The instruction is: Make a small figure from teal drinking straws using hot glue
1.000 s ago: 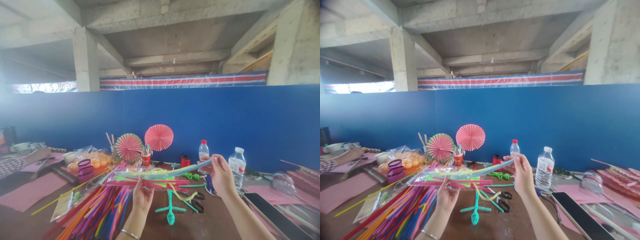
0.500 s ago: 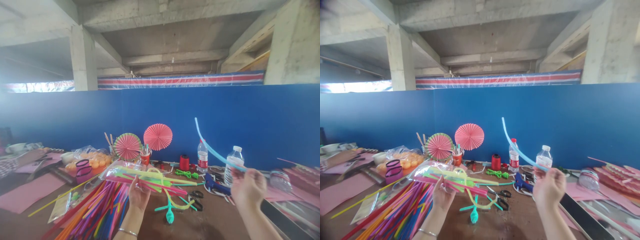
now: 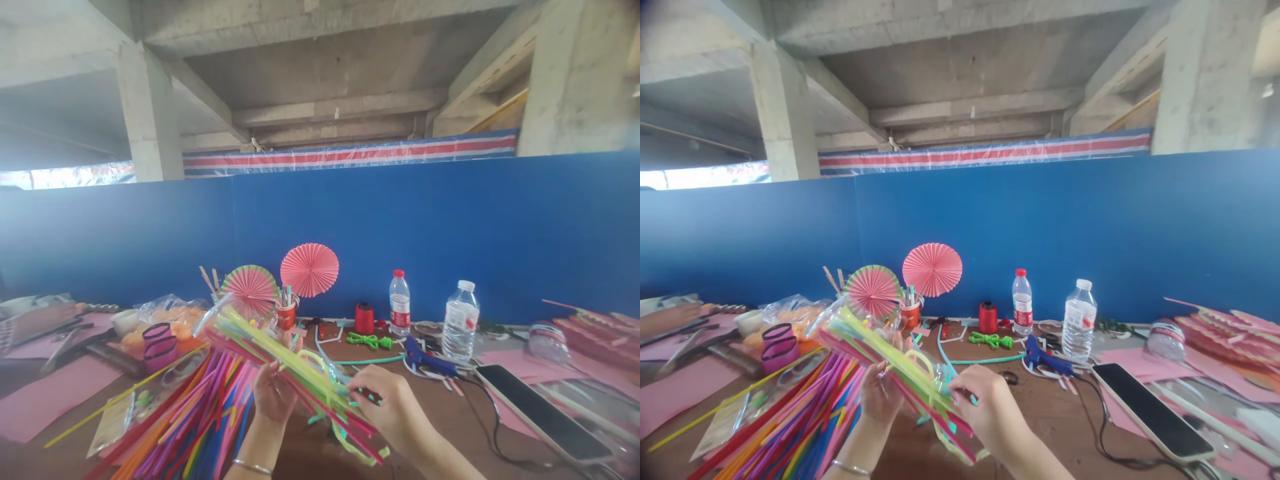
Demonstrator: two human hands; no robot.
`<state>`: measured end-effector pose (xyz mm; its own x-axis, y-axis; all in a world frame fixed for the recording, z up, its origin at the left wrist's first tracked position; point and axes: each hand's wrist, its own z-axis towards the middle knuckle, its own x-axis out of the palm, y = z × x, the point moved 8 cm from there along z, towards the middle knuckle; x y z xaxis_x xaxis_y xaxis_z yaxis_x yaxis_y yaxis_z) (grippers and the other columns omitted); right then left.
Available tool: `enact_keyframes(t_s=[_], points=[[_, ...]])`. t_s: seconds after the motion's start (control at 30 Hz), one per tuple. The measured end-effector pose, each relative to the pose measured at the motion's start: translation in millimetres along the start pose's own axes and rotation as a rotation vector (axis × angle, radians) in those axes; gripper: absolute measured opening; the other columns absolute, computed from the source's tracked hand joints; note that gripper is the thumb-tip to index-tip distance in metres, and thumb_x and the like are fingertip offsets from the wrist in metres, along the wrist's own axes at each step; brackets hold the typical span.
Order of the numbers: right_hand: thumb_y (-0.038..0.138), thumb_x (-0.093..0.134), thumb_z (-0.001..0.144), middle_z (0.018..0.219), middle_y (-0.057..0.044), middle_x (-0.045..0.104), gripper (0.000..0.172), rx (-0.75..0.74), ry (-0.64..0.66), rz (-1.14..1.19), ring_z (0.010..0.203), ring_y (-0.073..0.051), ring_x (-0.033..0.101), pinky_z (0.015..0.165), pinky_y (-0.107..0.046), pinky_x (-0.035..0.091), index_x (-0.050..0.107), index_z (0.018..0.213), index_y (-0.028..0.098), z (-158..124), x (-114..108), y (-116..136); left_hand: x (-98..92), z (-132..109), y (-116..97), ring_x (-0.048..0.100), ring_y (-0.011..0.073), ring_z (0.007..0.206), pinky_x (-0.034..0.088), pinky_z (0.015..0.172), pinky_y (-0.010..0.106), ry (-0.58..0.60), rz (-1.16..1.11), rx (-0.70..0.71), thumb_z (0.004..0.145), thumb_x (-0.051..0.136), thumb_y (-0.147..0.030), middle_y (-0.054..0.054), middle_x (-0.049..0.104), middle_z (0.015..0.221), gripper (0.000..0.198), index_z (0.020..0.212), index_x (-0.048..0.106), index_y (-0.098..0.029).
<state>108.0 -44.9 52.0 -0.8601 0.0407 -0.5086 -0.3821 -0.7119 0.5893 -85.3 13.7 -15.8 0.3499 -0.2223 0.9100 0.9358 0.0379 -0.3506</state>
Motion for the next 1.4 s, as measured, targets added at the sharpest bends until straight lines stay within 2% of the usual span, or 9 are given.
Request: enact_keyframes(t_s=[0.2, 0.37, 0.53, 0.67, 0.83, 1.07, 1.17, 1.27, 1.4], points=[[0.015, 0.059, 0.070, 0.073, -0.001, 0.064, 0.018, 0.010, 0.061, -0.181, 0.070, -0.018, 0.057, 0.065, -0.025, 0.044, 0.068, 0.081, 0.025, 1.4, 15.1, -1.5, 2.3, 0.1, -1.8, 0.065, 0.0239, 0.088, 0.049, 0.079, 0.037, 0.090, -0.028, -0.007, 0.066, 0.043, -0.007, 0.009, 0.069, 0.099, 0.052, 0.115, 0.055, -0.019], [0.007, 0.052, 0.072, 0.068, 0.000, 0.060, 0.018, -0.042, 0.035, -0.297, 0.070, -0.016, 0.055, 0.063, -0.023, 0.040, 0.062, 0.068, 0.022, 3.2, 14.9, 4.1, 5.7, 2.2, -1.2, 0.062, 0.0238, 0.095, 0.046, 0.085, 0.038, 0.160, -0.054, -0.010, 0.065, 0.041, -0.007, 0.009, 0.067, 0.105, 0.055, 0.117, 0.053, -0.017], [0.013, 0.042, 0.082, 0.069, -0.001, 0.056, 0.015, -0.020, -0.075, -0.260, 0.064, -0.014, 0.051, 0.061, -0.022, 0.039, 0.054, 0.075, 0.020, 0.2, 5.1, 2.9, 9.7, 2.0, -2.3, 0.060, 0.0212, 0.100, 0.043, 0.089, 0.035, 0.192, -0.080, -0.011, 0.065, 0.040, -0.009, 0.007, 0.066, 0.109, 0.056, 0.119, 0.052, -0.020], [0.018, 0.043, 0.084, 0.067, 0.002, 0.058, 0.013, 0.052, -0.060, -0.193, 0.057, -0.013, 0.052, 0.056, -0.020, 0.039, 0.055, 0.083, 0.022, -2.9, 6.5, -4.3, 9.8, 1.7, -4.7, 0.060, 0.0216, 0.099, 0.044, 0.089, 0.036, 0.174, -0.091, 0.004, 0.064, 0.040, -0.008, 0.007, 0.066, 0.107, 0.056, 0.117, 0.053, -0.020], [0.013, 0.054, 0.075, 0.080, 0.001, 0.066, 0.020, 0.056, -0.033, -0.147, 0.068, -0.013, 0.059, 0.066, -0.019, 0.043, 0.061, 0.091, 0.024, 1.5, 11.5, -4.4, 4.2, 2.1, -5.8, 0.065, 0.0219, 0.088, 0.050, 0.079, 0.034, 0.096, -0.087, 0.032, 0.065, 0.042, -0.006, 0.008, 0.071, 0.094, 0.051, 0.111, 0.058, -0.018], [0.008, 0.047, 0.078, 0.067, -0.001, 0.063, 0.017, -0.066, 0.030, -0.514, 0.063, -0.014, 0.059, 0.059, -0.021, 0.040, 0.061, 0.075, 0.019, 13.7, 25.3, -2.0, -15.4, 2.1, -4.1, 0.069, 0.0188, 0.064, 0.055, 0.064, 0.030, -0.111, -0.053, 0.108, 0.077, 0.046, -0.008, 0.007, 0.072, 0.071, 0.029, 0.100, 0.063, -0.013], [0.006, 0.044, 0.079, 0.066, -0.002, 0.062, 0.019, -0.081, 0.011, -0.572, 0.060, -0.015, 0.057, 0.056, -0.022, 0.038, 0.059, 0.080, 0.018, 18.4, 21.6, -4.0, -27.2, 5.4, -6.5, 0.068, 0.0167, 0.059, 0.056, 0.058, 0.027, -0.205, -0.045, 0.161, 0.082, 0.046, -0.010, 0.006, 0.072, 0.068, 0.022, 0.094, 0.064, -0.013], [0.008, 0.043, 0.081, 0.073, -0.004, 0.061, 0.018, -0.130, -0.015, -0.592, 0.069, -0.017, 0.056, 0.060, -0.024, 0.038, 0.057, 0.078, 0.018, 22.5, 13.2, -0.8, -39.4, 8.2, -11.4, 0.068, 0.0162, 0.056, 0.056, 0.054, 0.025, -0.304, -0.045, 0.209, 0.083, 0.047, -0.011, 0.004, 0.072, 0.064, 0.018, 0.082, 0.065, -0.012], [0.014, 0.038, 0.087, 0.076, -0.004, 0.059, 0.019, -0.186, -0.115, -0.594, 0.072, -0.016, 0.054, 0.065, -0.025, 0.039, 0.056, 0.080, 0.018, 26.3, -5.0, 4.5, -44.9, 8.3, -16.7, 0.069, 0.0178, 0.060, 0.057, 0.055, 0.027, -0.362, -0.053, 0.237, 0.084, 0.046, -0.012, 0.006, 0.073, 0.066, 0.019, 0.077, 0.064, -0.011]])
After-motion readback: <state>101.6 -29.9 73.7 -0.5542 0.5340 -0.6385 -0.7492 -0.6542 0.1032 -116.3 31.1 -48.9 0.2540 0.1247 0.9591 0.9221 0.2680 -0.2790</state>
